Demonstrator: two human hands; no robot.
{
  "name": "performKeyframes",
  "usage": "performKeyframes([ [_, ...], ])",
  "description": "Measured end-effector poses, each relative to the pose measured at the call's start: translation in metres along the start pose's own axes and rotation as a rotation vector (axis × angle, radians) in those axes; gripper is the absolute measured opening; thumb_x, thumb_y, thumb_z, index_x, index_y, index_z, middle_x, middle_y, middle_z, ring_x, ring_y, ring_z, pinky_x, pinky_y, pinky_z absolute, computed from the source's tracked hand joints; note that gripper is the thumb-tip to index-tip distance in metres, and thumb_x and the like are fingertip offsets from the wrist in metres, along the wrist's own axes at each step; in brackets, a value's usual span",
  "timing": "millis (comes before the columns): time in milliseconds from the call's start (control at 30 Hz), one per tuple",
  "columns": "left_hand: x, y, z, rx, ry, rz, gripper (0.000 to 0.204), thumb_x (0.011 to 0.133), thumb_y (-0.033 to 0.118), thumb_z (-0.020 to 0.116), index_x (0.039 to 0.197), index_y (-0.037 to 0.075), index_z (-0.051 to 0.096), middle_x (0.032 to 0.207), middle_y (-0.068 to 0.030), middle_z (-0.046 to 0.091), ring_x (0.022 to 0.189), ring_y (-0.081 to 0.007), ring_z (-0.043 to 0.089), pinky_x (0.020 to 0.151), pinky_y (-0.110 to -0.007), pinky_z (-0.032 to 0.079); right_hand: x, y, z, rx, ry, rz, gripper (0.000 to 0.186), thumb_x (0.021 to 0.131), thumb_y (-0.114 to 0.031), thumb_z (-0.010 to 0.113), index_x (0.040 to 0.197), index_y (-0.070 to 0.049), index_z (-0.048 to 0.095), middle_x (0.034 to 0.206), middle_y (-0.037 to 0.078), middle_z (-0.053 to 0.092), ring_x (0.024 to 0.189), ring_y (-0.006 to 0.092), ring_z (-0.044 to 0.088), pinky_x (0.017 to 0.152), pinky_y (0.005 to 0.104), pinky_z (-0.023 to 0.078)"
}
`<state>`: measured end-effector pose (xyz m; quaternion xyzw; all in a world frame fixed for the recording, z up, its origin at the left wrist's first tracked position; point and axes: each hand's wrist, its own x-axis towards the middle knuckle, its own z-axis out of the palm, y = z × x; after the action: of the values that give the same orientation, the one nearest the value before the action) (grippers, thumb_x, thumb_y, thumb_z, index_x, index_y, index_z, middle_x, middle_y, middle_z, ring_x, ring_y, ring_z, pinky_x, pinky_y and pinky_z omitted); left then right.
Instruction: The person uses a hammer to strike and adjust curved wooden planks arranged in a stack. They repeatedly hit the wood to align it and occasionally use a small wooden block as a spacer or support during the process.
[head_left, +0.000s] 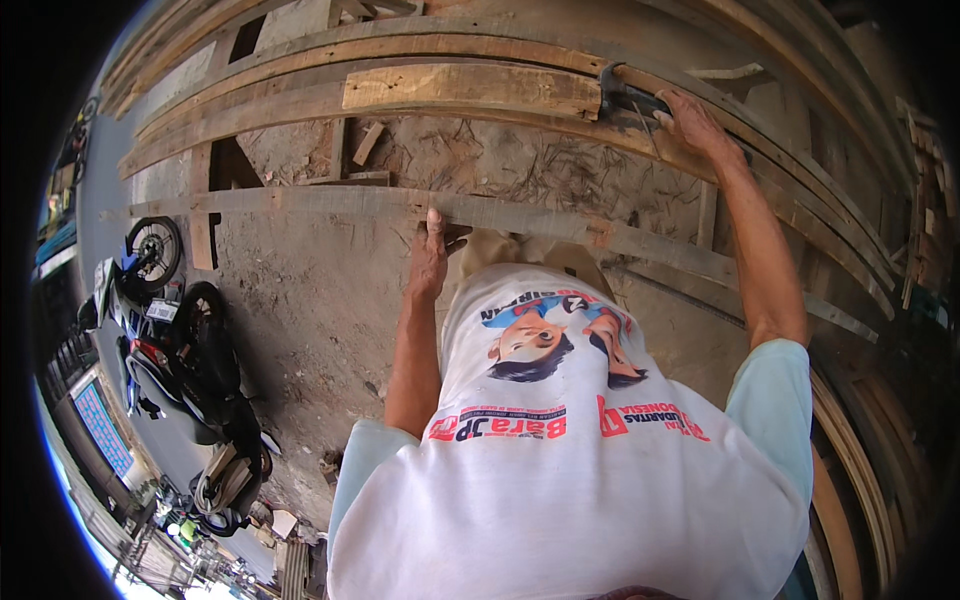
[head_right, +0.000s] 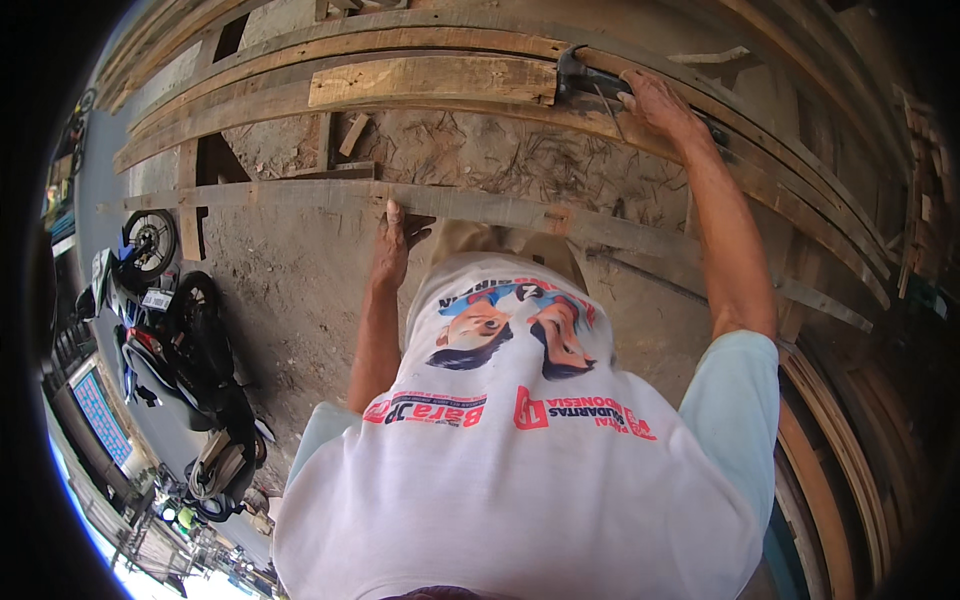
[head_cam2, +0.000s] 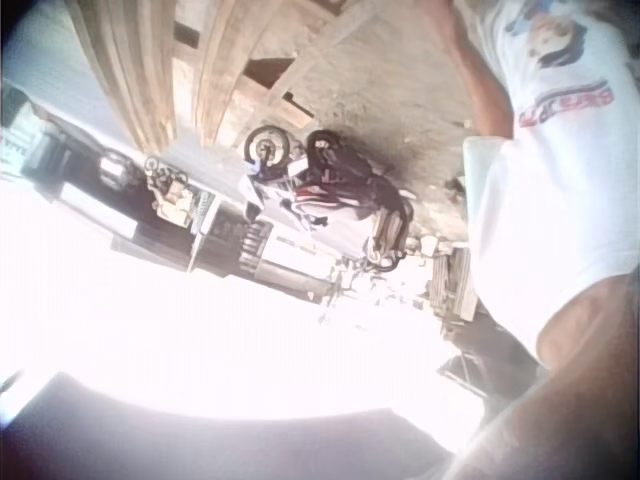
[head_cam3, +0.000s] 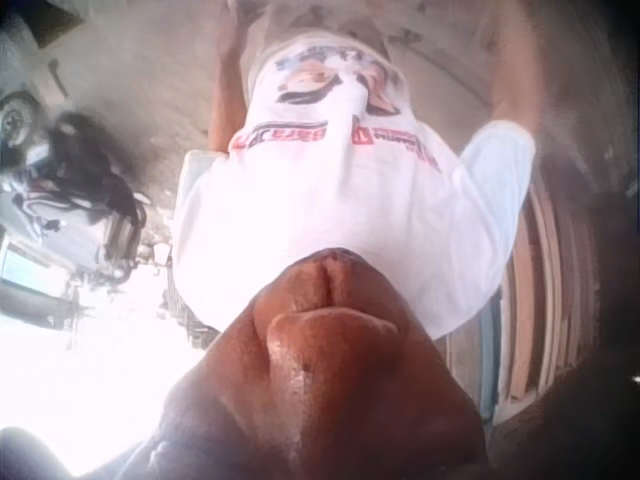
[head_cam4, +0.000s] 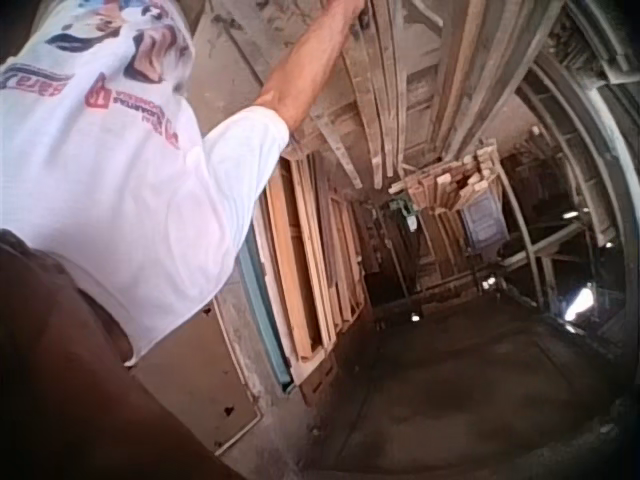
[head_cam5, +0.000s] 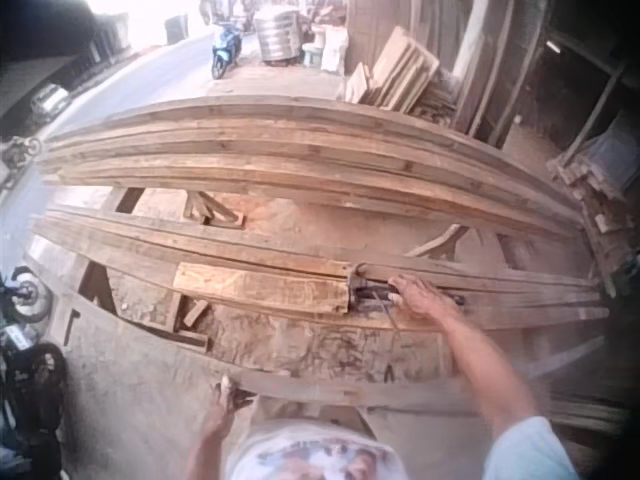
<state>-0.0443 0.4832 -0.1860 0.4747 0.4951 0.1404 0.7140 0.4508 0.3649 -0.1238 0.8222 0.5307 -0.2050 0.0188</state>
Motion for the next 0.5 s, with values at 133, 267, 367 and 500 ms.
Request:
performKeyframes([
  [133,-0.004,0.009,-0.021,0.069,-0.005,-0.056,0.094,0.095,0.078,0.048,0.126,-0.011,0.052,0.114,-0.0262,0.071,0.108,-0.0318,0.07,0.096,-0.041,0.055,0.001,-0.008,0.018,-0.121,0.174,-0.085,0.037,0.098,-0.02,0.065,0.129,-0.003,0.055,0.127,0.024,0.06,0.117,0.045,0.058,0.093,0.0548,0.048],
  [267,-0.003,0.0,-0.044,0.136,-0.064,-0.004,0.095,0.094,0.079,0.048,0.121,-0.013,0.054,0.113,-0.0285,0.071,0.109,-0.0338,0.07,0.096,-0.041,0.054,-0.031,-0.049,0.011,-0.116,0.435,-0.072,0.035,0.096,-0.014,0.068,0.126,-0.002,0.055,0.119,0.023,0.06,0.113,0.0432,0.059,0.091,0.0542,0.049],
  [367,0.01,-0.011,-0.051,0.34,-0.044,0.03,0.099,0.093,0.081,0.047,0.126,-0.012,0.056,0.115,-0.0268,0.071,0.113,-0.0348,0.069,0.098,-0.044,0.053,-0.061,-0.078,-0.026,-0.127,0.551,-0.043,0.035,0.095,-0.012,0.069,0.125,-0.002,0.055,0.117,0.023,0.059,0.113,0.0426,0.058,0.089,0.0533,0.05],
  [500,-0.002,0.009,-0.074,0.753,-0.163,-0.029,0.099,0.093,0.082,0.046,0.132,-0.008,0.059,0.117,-0.0237,0.072,0.114,-0.035,0.068,0.099,-0.046,0.052,-0.097,-0.103,-0.042,0.003,0.591,-0.002,0.029,0.098,-0.017,0.068,0.117,0.002,0.058,0.107,0.023,0.062,0.101,0.0429,0.063,0.083,0.0516,0.049],
])
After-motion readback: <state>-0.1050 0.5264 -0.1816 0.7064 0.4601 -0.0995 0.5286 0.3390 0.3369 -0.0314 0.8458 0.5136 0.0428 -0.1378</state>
